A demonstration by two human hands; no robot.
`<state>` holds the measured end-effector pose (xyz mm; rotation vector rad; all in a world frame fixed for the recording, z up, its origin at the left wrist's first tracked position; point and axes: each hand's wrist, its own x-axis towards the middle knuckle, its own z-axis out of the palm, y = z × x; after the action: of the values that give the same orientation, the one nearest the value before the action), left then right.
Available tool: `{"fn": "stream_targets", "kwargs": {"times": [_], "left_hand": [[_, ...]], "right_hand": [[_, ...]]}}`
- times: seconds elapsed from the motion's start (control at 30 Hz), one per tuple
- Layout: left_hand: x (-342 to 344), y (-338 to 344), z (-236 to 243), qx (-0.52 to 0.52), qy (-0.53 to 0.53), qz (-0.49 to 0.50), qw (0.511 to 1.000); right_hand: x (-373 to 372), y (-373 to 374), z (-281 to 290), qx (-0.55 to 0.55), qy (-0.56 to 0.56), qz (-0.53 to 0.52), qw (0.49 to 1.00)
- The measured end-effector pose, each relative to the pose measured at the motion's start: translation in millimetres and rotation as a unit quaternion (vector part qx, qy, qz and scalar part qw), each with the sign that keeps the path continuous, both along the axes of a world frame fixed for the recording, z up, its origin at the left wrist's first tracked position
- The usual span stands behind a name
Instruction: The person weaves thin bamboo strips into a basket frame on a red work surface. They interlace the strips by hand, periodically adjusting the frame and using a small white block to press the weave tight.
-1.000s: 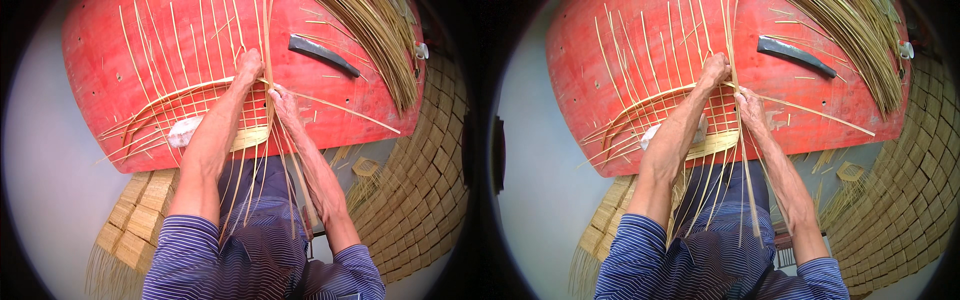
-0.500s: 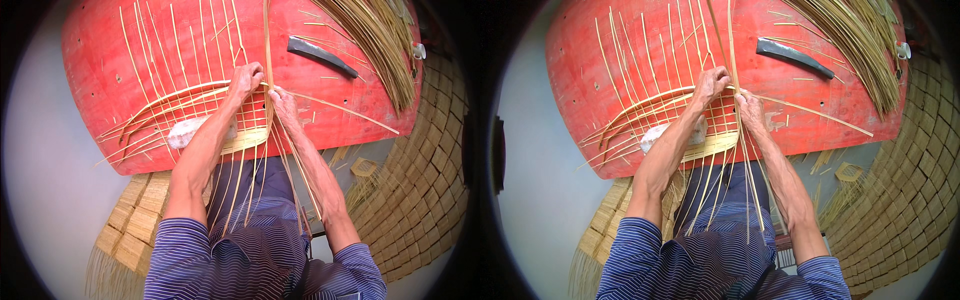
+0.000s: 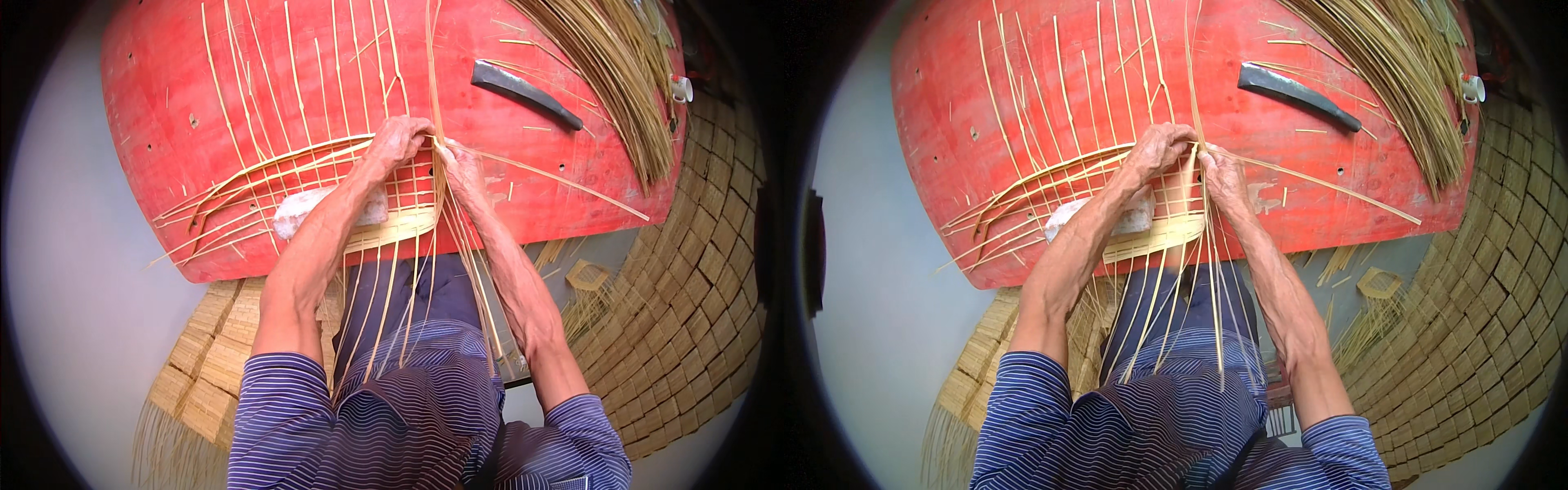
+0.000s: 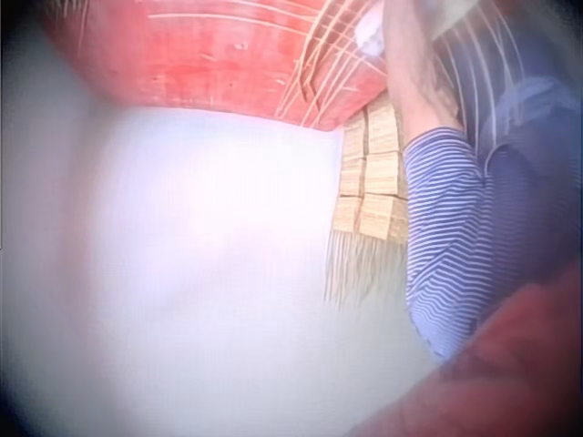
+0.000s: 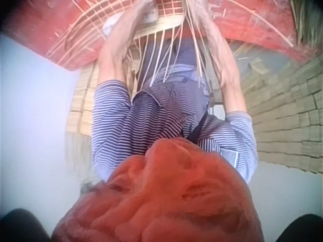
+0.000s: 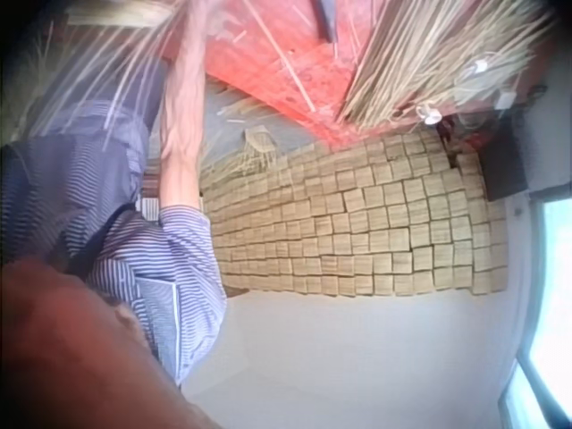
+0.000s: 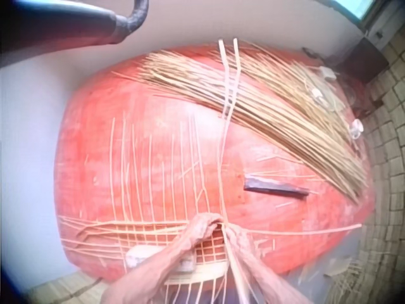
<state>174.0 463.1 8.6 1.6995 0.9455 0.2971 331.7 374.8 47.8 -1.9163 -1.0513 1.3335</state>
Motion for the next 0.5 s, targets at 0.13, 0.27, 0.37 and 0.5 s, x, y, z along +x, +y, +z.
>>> {"fn": "stream_targets", "kwargs": {"times": [0.13, 0.27, 0.37, 0.5], "left_hand": [[7.9, -2.1, -6.6, 0.04, 0.051, 0.007, 0.998], [11.5, -5.0, -2.3, 0.065, 0.082, 0.032, 0.994], [13.1, -3.8, 1.6, 0.078, 0.114, 0.032, 0.99], [15.6, 3.6, 12.2, 0.091, 0.183, -0.007, 0.979]], "right_hand": [[1.6, -0.8, -15.2, 0.065, 0.017, 0.004, 0.998], [5.5, 4.5, -1.8, 0.143, -0.136, 0.046, 0.979], [4.9, 9.5, -2.5, 0.18, -0.209, 0.094, 0.957], [0.0, 16.7, -7.2, 0.21, -0.251, 0.105, 0.939]]}}
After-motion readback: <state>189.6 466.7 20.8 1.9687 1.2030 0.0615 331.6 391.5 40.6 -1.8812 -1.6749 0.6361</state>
